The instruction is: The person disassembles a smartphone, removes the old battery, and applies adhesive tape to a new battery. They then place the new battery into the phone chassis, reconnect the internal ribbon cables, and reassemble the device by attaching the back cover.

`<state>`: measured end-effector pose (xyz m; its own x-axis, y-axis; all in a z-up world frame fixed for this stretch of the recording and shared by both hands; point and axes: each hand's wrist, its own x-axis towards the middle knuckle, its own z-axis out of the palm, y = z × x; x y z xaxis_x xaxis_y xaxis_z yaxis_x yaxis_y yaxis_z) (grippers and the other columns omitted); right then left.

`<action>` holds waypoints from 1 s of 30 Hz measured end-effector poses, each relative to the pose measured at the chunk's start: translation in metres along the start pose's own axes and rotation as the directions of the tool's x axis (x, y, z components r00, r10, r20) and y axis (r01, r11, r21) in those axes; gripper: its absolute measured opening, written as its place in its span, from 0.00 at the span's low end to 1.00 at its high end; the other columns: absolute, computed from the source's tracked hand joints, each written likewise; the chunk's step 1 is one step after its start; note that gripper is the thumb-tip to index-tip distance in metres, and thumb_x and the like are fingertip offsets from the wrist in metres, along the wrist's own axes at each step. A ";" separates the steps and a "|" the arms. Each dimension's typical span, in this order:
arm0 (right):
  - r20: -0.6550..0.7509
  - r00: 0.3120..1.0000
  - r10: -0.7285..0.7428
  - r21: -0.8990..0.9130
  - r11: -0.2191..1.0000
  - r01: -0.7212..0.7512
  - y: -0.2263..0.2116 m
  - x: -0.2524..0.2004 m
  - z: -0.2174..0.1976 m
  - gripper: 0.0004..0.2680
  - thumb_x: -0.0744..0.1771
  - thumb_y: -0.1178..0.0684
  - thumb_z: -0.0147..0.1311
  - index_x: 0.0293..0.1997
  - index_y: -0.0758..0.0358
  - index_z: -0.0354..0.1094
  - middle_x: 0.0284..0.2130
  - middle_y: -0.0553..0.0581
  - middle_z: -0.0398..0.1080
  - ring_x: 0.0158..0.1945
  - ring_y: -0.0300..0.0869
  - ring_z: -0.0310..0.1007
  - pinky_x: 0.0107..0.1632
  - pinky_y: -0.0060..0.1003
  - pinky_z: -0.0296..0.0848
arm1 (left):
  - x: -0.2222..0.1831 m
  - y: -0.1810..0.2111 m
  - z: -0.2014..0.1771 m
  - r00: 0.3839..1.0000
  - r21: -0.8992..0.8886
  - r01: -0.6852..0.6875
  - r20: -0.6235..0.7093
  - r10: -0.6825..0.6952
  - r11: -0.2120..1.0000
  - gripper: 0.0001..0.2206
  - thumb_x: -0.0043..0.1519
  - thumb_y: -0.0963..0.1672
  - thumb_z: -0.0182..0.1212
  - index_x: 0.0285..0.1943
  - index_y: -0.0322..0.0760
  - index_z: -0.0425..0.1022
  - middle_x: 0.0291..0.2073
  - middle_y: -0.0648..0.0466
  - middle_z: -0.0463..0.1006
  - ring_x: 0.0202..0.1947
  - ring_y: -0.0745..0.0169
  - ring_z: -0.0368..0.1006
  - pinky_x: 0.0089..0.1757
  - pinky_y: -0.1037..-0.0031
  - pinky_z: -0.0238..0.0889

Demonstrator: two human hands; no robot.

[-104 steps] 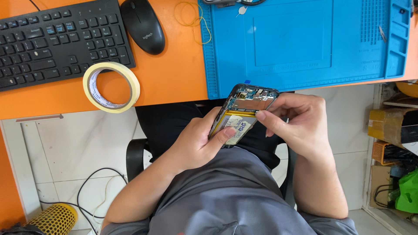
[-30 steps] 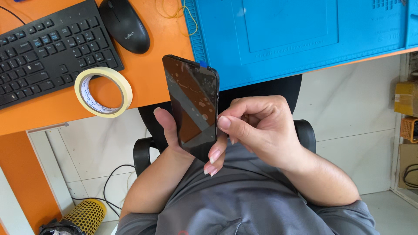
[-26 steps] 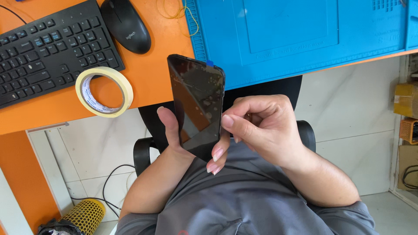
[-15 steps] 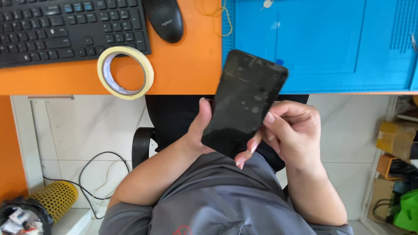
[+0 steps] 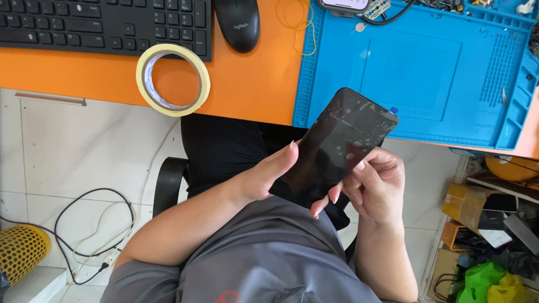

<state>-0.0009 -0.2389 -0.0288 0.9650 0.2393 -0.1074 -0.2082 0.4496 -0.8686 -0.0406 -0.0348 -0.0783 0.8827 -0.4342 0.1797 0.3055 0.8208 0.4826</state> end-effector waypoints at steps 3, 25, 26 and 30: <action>-0.005 1.000 -0.004 0.017 1.000 0.004 0.003 0.000 0.003 0.03 0.69 0.64 0.55 0.37 0.74 0.71 0.10 0.56 0.58 0.04 0.34 0.57 0.10 0.27 0.60 | 0.000 -0.011 -0.020 0.997 0.114 0.032 -0.074 -0.024 0.993 0.34 0.76 0.57 0.42 0.83 0.29 0.58 0.68 0.31 0.72 0.62 0.40 0.74 0.68 0.39 0.56; 0.061 0.998 -0.006 0.070 0.998 0.002 0.016 -0.004 -0.017 0.03 0.68 0.67 0.55 0.36 0.78 0.73 0.09 0.60 0.60 0.04 0.34 0.57 0.12 0.29 0.63 | 0.020 0.030 0.022 0.996 0.211 -0.008 0.087 -0.011 0.977 0.32 0.78 0.56 0.39 0.78 0.27 0.65 0.53 0.39 0.82 0.43 0.55 0.79 0.54 0.61 0.74; 0.063 0.998 -0.002 0.075 0.997 -0.003 0.016 -0.004 -0.016 0.03 0.68 0.68 0.55 0.35 0.78 0.73 0.09 0.60 0.60 0.04 0.34 0.57 0.12 0.29 0.63 | 0.019 0.031 0.024 0.994 0.139 0.005 0.107 -0.020 0.990 0.32 0.78 0.56 0.38 0.77 0.27 0.65 0.49 0.37 0.82 0.39 0.52 0.79 0.52 0.60 0.75; 0.063 0.998 0.010 0.077 0.997 -0.014 0.003 -0.002 0.005 0.03 0.68 0.68 0.56 0.35 0.78 0.73 0.10 0.61 0.61 0.05 0.34 0.59 0.13 0.30 0.65 | 0.013 0.021 0.019 0.992 0.011 0.038 0.122 -0.039 0.999 0.34 0.76 0.59 0.39 0.78 0.29 0.61 0.45 0.36 0.79 0.34 0.48 0.78 0.42 0.60 0.78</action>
<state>-0.0045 -0.2338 -0.0288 0.9509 0.2977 -0.0848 -0.2338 0.5112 -0.8270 -0.0293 -0.0304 -0.0492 0.8202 -0.5077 0.2637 0.3349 0.7998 0.4982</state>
